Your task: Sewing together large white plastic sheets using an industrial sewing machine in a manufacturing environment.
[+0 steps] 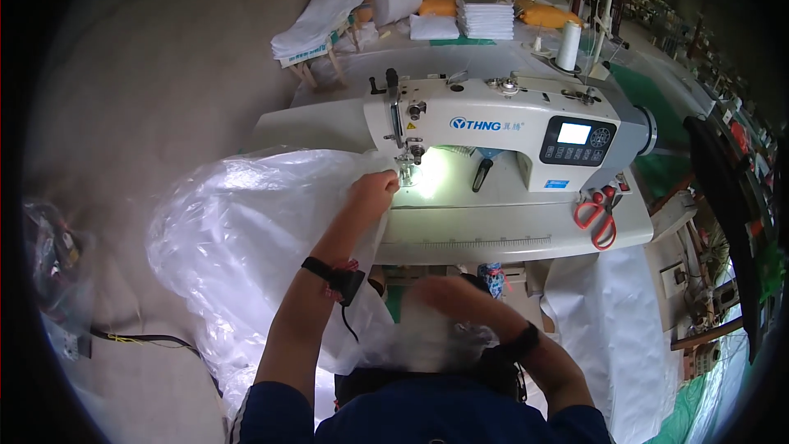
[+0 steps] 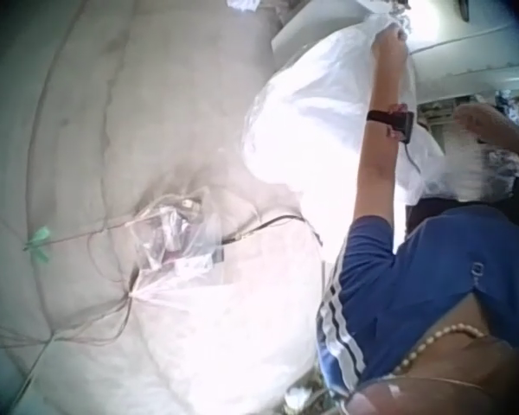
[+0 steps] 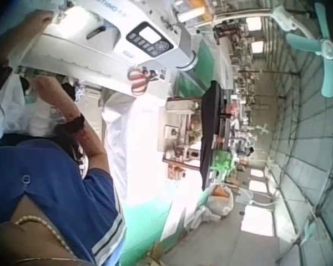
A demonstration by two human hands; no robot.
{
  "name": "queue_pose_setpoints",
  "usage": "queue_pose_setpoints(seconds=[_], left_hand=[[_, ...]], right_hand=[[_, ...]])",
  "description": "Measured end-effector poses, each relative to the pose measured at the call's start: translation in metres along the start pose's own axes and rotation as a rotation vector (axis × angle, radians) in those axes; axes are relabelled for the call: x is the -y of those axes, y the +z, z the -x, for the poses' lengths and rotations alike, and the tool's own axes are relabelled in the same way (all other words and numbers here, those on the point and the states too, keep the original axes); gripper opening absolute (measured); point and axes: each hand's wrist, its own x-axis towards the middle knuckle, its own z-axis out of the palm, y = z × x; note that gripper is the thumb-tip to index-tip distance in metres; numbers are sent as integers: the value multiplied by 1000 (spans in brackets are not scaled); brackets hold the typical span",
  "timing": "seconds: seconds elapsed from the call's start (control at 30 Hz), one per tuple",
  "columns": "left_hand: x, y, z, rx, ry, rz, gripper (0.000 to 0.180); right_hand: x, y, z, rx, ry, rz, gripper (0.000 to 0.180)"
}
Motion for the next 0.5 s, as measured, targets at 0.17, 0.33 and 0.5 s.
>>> queue_pose_setpoints(seconds=[0.17,0.33,0.5], left_hand=[[6,30,-8,36,225,459,10],[34,39,-9,-191,84,282,14],[17,17,0,-215,170,343,9]], right_hand=[[-15,-62,-5,-103,560,-113,20],[-29,-75,-17,-258,661,-485,17],[-37,-64,-30,-290,720,-574,20]])
